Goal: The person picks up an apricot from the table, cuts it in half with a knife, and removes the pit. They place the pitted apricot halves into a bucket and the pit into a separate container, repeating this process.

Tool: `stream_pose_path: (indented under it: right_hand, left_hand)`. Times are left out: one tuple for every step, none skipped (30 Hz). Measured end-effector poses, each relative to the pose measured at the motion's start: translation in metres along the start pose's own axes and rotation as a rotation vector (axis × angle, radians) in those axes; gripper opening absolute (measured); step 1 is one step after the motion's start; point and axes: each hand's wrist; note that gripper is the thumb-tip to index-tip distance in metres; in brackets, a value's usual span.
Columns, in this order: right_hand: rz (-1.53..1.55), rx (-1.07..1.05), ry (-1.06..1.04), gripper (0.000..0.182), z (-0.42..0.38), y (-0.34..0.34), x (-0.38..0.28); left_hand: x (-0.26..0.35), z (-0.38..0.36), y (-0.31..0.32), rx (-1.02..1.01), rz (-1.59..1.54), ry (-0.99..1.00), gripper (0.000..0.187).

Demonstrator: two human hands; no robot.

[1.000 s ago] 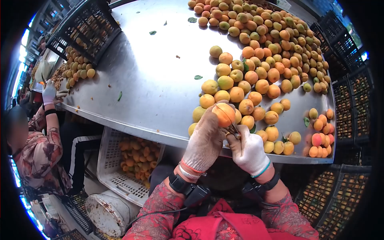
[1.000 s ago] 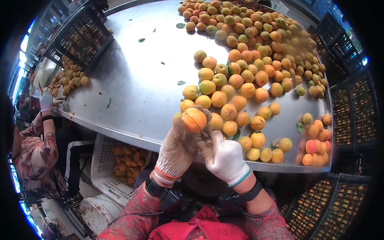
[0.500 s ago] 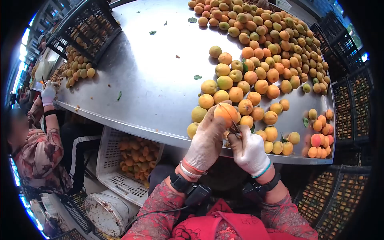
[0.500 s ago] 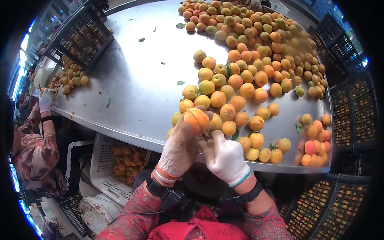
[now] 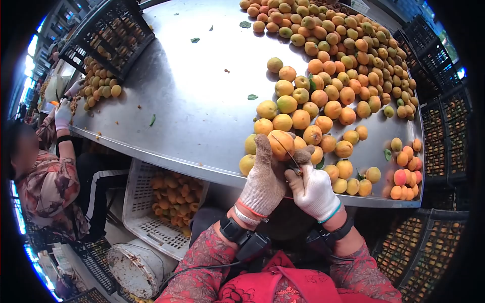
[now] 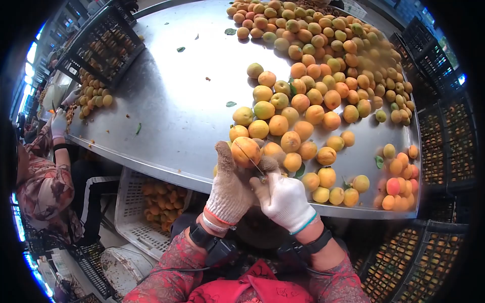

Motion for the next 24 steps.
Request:
stream_pose_path:
  right_hand:
    - [0.002, -0.001, 0.0, 0.026, 0.0, 0.001, 0.0]
    - [0.07, -0.01, 0.013, 0.024, 0.001, 0.001, 0.0]
    - [0.137, -0.02, 0.027, 0.024, 0.002, 0.001, 0.0]
    - [0.137, -0.023, 0.027, 0.024, 0.003, -0.001, 0.0]
    - [0.197, -0.081, 0.088, 0.024, 0.005, -0.006, -0.001]
    - [0.256, -0.136, 0.147, 0.023, 0.007, -0.01, -0.003]
    - [0.256, -0.136, 0.145, 0.023, 0.008, -0.012, -0.005]
    - [0.307, -0.145, 0.166, 0.023, 0.009, -0.015, -0.007]
    - [0.359, -0.152, 0.187, 0.022, 0.01, -0.017, -0.008]
    - [0.357, -0.148, 0.187, 0.022, 0.01, -0.019, -0.009]
    - [0.371, -0.15, 0.2, 0.022, 0.01, -0.021, -0.009]
    - [0.385, -0.154, 0.213, 0.022, 0.01, -0.023, -0.009]
    - [0.381, -0.149, 0.213, 0.022, 0.008, -0.021, -0.008]
    - [0.249, -0.079, 0.111, 0.022, 0.004, -0.017, -0.004]
    - [0.113, -0.006, 0.008, 0.023, 0.001, -0.014, -0.001]
    - [0.01, 0.01, -0.064, 0.025, 0.001, -0.015, 0.0]
    - [0.0, 0.017, -0.065, 0.025, 0.002, -0.016, 0.002]
    - [-0.038, 0.05, -0.121, 0.028, 0.003, -0.017, 0.002]
    - [-0.071, 0.079, -0.177, 0.03, 0.003, -0.017, 0.004]
    - [-0.092, 0.093, -0.174, 0.029, 0.002, -0.016, 0.007]
    - [-0.089, 0.092, -0.173, 0.029, 0.002, -0.017, 0.008]
    - [-0.128, 0.116, -0.199, 0.032, 0.003, -0.018, 0.009]
    - [-0.168, 0.14, -0.226, 0.035, 0.003, -0.018, 0.01]
    - [-0.167, 0.139, -0.225, 0.035, 0.003, -0.018, 0.01]
  left_hand:
    - [0.001, -0.001, -0.001, 0.002, 0.0, 0.001, 0.077]
    - [0.003, -0.002, 0.001, 0.021, 0.063, 0.021, 0.075]
    - [0.004, -0.002, 0.001, 0.041, 0.126, 0.04, 0.073]
    - [0.005, -0.002, 0.001, 0.043, 0.123, 0.041, 0.073]
    - [0.006, -0.001, 0.002, 0.052, 0.088, 0.016, 0.067]
    - [0.006, 0.0, 0.002, 0.059, 0.053, -0.009, 0.062]
    - [0.007, -0.001, 0.002, 0.057, 0.054, -0.008, 0.062]
    - [0.008, -0.003, 0.001, 0.073, 0.117, 0.035, 0.059]
    - [0.009, -0.003, 0.0, 0.087, 0.181, 0.076, 0.058]
    - [0.009, -0.001, -0.002, 0.084, 0.183, 0.073, 0.058]
    - [0.008, 0.0, -0.005, 0.067, 0.218, 0.106, 0.056]
    - [0.008, 0.001, -0.006, 0.051, 0.253, 0.14, 0.055]
    - [0.008, 0.0, -0.005, 0.046, 0.253, 0.137, 0.055]
    - [0.008, -0.002, -0.002, 0.035, 0.234, 0.153, 0.046]
    - [0.009, -0.002, 0.0, 0.021, 0.214, 0.168, 0.038]
    - [0.01, -0.004, 0.003, 0.008, 0.212, 0.165, 0.038]
    - [0.01, -0.006, 0.006, 0.021, 0.27, 0.181, 0.037]
    - [0.01, -0.006, 0.008, 0.038, 0.33, 0.2, 0.038]
    - [0.009, -0.005, 0.011, 0.035, 0.329, 0.199, 0.038]
    - [0.009, -0.005, 0.012, 0.021, 0.44, 0.231, 0.039]
    - [0.01, -0.005, 0.013, 0.01, 0.552, 0.263, 0.042]
    - [0.011, -0.007, 0.015, 0.012, 0.555, 0.227, 0.045]
    - [0.01, -0.006, 0.014, 0.014, 0.556, 0.227, 0.045]
    - [0.007, -0.004, 0.012, 0.013, 0.607, 0.252, 0.045]
Point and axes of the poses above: each hand's wrist, its own z-axis towards the middle knuckle, its own y-axis out of the palm, x = y × z, and after that the axes turned 8 degrees about x, right-handed
